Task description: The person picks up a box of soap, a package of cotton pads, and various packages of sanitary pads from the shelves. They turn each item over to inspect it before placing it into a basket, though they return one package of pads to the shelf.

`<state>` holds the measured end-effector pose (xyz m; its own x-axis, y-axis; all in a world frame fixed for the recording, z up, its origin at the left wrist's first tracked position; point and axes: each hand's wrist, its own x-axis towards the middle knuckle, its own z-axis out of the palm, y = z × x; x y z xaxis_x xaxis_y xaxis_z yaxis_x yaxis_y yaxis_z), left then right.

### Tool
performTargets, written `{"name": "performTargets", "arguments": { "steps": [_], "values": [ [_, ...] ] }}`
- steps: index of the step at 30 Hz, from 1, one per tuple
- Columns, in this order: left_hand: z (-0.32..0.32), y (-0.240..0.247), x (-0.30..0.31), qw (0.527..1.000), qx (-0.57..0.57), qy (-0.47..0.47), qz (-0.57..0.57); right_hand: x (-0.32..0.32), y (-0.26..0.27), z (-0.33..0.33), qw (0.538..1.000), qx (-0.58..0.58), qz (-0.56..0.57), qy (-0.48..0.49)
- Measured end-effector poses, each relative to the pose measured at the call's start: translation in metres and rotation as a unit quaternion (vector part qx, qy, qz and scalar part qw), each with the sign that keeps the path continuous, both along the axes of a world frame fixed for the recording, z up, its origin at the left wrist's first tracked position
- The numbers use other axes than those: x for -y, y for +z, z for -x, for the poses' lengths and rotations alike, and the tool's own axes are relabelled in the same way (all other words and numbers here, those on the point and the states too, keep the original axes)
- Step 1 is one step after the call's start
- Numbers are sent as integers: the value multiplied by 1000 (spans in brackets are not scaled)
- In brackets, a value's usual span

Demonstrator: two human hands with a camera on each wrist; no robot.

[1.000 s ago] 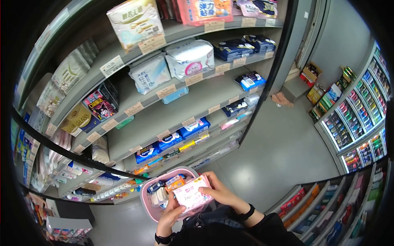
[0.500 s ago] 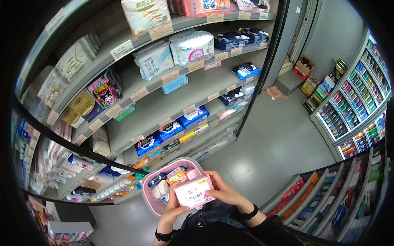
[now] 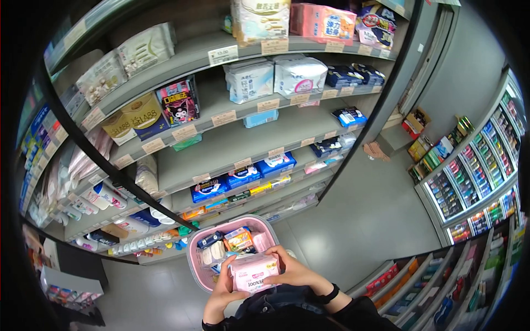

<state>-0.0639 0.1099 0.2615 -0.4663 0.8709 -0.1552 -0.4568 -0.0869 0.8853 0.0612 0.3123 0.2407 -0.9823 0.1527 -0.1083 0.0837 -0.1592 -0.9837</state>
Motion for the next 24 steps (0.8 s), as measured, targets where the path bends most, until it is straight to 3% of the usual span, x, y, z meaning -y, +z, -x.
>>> {"name": "performTargets", "arguments": {
  "steps": [8,10,12,14,20,24],
  "values": [
    [-9,1,-17,994,33,101,-18,-47,13,22,998,-47,-13,30],
    [-6,-11,-25,994,56,95,20,-72,16,22,1000,-13,0,-18],
    [-9,-2,-45,993,17,113,32,-102,6,27,997,-62,-22,-46],
    [-10,3,-63,994,-6,103,39,-139,19,33,984,-102,24,-145],
    [-19,7,-106,991,-28,120,52,-283,40,64,930,-232,-90,-269],
    [-26,9,-121,987,-30,134,80,-365,47,91,911,-232,-119,-318]
  ]
}}
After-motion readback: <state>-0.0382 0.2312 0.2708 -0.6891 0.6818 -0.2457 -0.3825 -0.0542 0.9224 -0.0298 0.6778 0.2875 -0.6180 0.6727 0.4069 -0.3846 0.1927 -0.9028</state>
